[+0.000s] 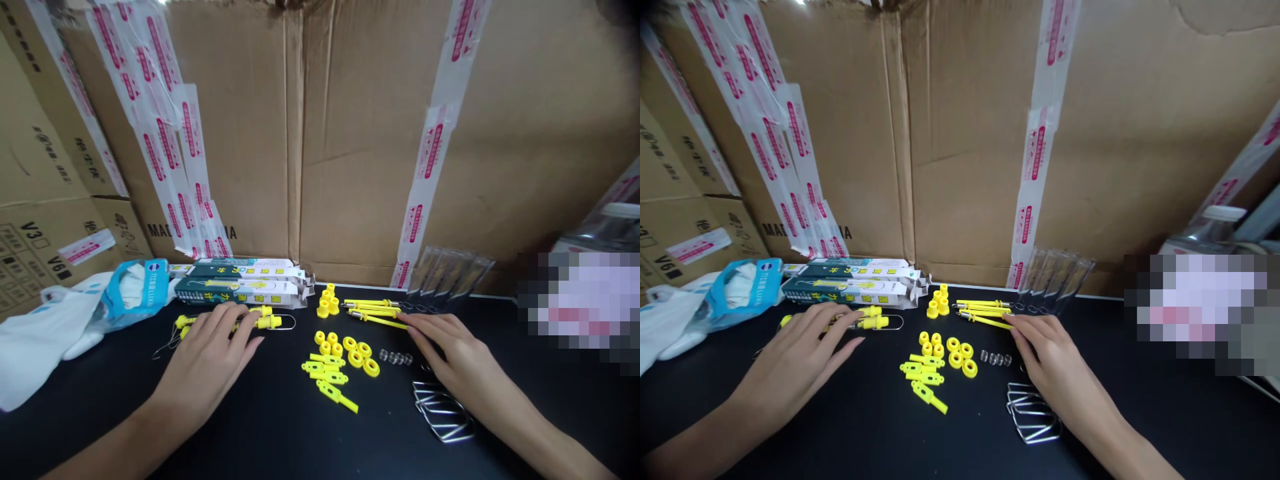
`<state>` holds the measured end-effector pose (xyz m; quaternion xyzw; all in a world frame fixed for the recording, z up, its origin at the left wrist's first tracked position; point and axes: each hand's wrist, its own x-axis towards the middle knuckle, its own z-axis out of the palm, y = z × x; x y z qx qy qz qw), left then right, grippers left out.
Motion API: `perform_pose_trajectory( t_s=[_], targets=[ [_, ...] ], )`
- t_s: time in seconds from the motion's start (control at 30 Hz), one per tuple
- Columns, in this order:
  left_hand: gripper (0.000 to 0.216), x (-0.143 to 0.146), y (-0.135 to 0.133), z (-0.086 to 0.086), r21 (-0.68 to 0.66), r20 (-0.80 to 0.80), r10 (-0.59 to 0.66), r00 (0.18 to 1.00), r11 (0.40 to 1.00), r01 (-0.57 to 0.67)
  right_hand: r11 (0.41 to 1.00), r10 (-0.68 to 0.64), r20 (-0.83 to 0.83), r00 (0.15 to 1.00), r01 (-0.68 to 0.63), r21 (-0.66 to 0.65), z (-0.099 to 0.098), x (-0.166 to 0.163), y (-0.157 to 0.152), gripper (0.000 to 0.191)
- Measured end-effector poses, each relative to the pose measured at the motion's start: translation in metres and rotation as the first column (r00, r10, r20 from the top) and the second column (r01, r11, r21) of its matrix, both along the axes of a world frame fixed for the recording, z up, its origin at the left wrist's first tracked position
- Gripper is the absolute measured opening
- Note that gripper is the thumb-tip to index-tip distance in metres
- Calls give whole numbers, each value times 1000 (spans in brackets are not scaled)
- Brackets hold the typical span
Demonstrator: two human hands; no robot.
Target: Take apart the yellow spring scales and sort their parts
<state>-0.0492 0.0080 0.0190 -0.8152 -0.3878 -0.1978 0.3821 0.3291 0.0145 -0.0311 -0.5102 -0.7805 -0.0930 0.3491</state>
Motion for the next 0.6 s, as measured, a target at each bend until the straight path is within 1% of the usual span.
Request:
perform_pose_trajectory(
  t_s=[0.13,0.23,0.33,0.43,0.5,0.6],
  targets=[
    [47,-4,7,-13,-155,-10,45,999,987,-46,999,-11,-20,1000,11,38,12,-10,-10,26],
    [48,-5,10,-18,-227,13,52,999,973,-48,996,61,-48,997,-57,72,21,-24,-22,21],
    [48,-5,11,-18,-284,49,30,998,959,-15,986,152,-73,986,-146,77,24,-41,-35,23],
    [47,-2,10,-18,-308,86,-7,996,951,34,966,258,-74,963,-255,52,23,-56,-46,29],
    [43,1,9,-17,-297,110,-30,993,953,61,945,325,-61,944,-324,35,22,-63,-51,36],
    [35,5,5,-15,-263,138,-84,987,958,118,924,383,-48,922,-383,16,24,-69,-56,39]
  ],
)
